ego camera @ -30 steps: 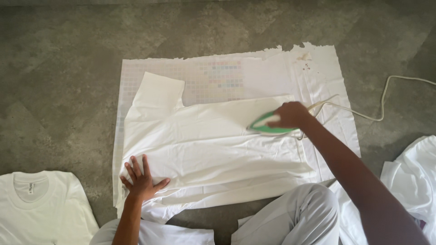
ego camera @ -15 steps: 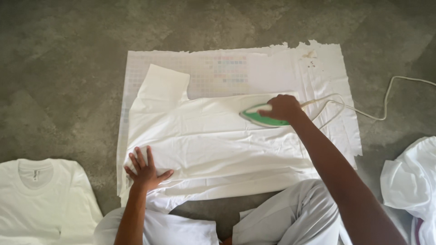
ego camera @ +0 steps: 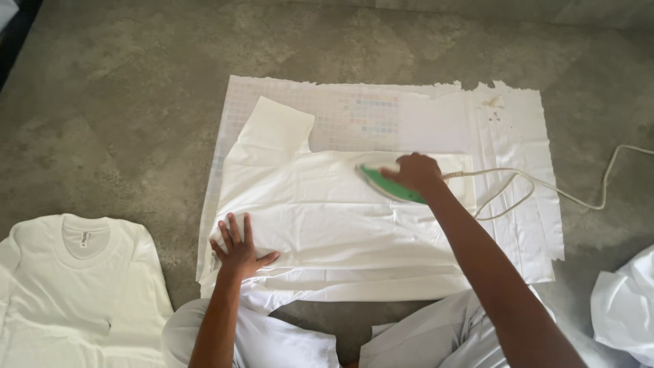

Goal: The person irons a white t-shirt laid out on a protective sheet on the floor. They use a green iron to smooth the fabric, frequently adjusting the shirt's position and flipping it over to iron different sections.

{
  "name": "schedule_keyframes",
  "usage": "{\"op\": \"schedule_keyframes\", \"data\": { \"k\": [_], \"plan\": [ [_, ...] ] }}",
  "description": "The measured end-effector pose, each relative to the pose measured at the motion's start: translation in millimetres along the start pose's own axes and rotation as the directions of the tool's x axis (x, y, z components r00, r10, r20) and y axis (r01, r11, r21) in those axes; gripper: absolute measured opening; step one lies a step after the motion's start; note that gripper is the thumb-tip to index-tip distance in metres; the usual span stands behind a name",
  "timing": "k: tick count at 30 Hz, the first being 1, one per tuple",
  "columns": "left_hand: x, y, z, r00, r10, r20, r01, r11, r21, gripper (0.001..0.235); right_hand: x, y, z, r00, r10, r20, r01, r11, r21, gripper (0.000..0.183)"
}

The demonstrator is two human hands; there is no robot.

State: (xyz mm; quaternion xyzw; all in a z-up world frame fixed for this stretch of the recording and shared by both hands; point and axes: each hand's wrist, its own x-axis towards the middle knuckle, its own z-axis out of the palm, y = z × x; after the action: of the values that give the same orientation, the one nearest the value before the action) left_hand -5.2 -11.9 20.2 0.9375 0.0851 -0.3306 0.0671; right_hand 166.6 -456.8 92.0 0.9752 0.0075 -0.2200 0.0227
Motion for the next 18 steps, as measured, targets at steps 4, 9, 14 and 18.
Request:
{"op": "schedule_keyframes", "data": {
  "k": [4, 9, 14, 18],
  "plan": [
    [-6.2, 3.0, -5.5, 1.000, 0.005, -0.018, -0.006, 1.000, -0.015, 0.136, -8.0, -12.5, -3.3, 0.994, -0.095, 0.059, 0.101, 0.989, -0.108, 0.101],
    [-8.5, 2.3, -3.9, 0.999, 0.026, -0.037, -0.027, 0.999, -0.021, 0.138, 21.7, -6.3, 16.6, 0.987, 0.155, -0.049, -0.148, 0.982, 0.118, 0.115],
    [-8.7, 5.1, -8.2, 0.998, 0.023, -0.053, -0.025, 0.999, -0.026, 0.138, -1.5, -61.6, -6.1, 0.998, -0.066, 0.001, 0.066, 0.997, -0.028, 0.102],
    [-11.5, 5.8, -5.3, 0.996, 0.030, -0.085, -0.030, 1.000, 0.010, 0.137, -5.3, -114.8, -8.0, 0.982, -0.187, 0.014, 0.188, 0.978, -0.090, 0.101]
  ]
}}
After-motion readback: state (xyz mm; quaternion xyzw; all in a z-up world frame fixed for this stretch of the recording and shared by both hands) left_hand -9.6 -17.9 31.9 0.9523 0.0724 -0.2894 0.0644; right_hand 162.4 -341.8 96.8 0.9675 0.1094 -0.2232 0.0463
